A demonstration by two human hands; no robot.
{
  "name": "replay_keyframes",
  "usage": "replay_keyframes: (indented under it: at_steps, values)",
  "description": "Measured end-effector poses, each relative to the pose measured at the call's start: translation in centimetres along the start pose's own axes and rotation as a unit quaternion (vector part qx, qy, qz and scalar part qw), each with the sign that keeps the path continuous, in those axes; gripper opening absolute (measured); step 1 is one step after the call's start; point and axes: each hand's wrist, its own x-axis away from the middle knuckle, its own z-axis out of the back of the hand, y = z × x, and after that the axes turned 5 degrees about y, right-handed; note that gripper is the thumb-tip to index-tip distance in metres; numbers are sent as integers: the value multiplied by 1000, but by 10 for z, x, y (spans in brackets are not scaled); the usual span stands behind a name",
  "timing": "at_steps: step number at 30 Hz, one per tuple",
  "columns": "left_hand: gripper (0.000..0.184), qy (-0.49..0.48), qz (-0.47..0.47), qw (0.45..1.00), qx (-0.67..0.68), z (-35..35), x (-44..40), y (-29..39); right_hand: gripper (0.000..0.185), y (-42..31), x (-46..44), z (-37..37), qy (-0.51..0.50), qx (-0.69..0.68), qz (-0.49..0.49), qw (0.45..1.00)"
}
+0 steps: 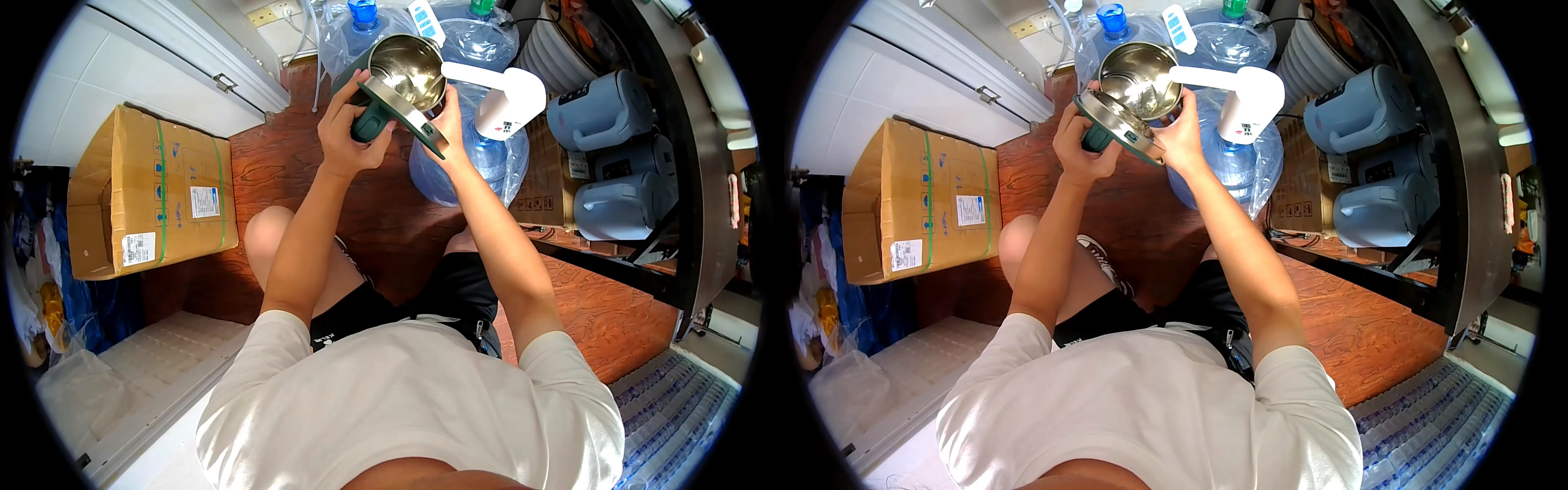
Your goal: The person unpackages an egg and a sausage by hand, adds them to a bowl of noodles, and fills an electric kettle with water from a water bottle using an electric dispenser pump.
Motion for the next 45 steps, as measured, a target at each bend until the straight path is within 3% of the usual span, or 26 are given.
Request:
replay_keyframes:
  at_steps: [17,23,28,45]
  values:
    - [26,2,15,1000,0,3,-2,-1,83,1,-2,-4,-6,-46,-22,999]
    - [25,4,10,1000,1,3,-2,-1,83,-8,0,-6,2,44,9,999]
    - [25,2,11,1000,8,3,-3,2,82,-4,-1,-5,5,-21,-7,1000]
    - [25,-5,15,1000,3,3,-1,6,77,-2,4,-1,3,-5,-1,1000]
